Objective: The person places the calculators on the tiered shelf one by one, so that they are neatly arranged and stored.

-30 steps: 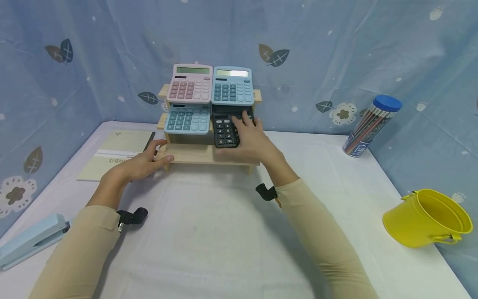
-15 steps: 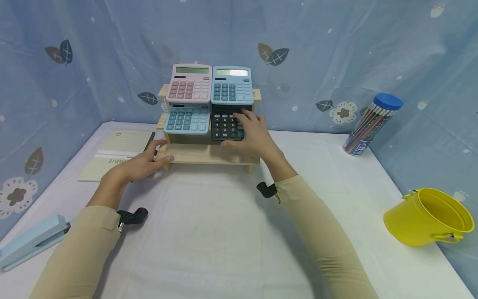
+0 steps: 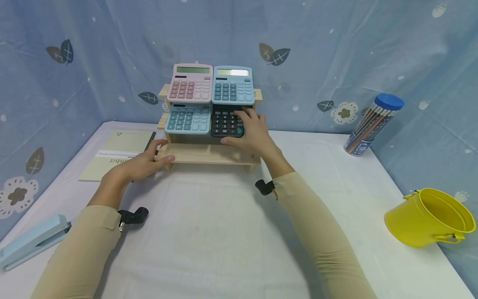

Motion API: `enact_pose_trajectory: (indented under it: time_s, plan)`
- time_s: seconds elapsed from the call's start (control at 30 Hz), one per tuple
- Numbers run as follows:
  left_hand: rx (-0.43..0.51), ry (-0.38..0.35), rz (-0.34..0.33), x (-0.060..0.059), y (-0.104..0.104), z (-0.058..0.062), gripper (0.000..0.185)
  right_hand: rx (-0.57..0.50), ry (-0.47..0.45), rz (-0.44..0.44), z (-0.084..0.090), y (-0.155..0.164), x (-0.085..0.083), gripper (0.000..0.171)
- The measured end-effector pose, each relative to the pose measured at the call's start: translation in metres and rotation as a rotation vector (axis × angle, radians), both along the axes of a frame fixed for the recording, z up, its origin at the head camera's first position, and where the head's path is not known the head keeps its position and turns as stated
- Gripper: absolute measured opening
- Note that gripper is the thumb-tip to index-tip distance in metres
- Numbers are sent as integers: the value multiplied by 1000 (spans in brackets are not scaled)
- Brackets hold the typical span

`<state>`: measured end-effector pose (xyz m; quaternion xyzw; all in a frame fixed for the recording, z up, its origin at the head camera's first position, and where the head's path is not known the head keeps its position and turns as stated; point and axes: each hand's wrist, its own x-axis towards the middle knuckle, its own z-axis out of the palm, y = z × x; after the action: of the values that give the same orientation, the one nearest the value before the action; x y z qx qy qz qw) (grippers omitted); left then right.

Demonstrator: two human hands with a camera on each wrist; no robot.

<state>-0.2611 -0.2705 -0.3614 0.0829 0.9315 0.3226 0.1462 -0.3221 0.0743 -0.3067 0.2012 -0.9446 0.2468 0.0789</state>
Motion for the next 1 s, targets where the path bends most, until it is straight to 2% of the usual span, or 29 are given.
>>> enact_pose_trajectory:
  time_s: [0.4, 0.57, 0.83, 1.0]
  plan:
    - [6, -19, 3, 0, -1, 1, 90, -1, -23, -4, 0, -5, -6, 100]
    - [-17, 23, -19, 1, 0, -1, 88, 6, -29, 23, 0, -2, -1, 99]
    - [-129, 134, -53, 11, 2, -4, 85, 27, -70, 128, 3, 28, 24, 97]
    - [-301, 229, -35, 24, 9, 2, 77, 39, -78, 169, 2, 50, 41, 90]
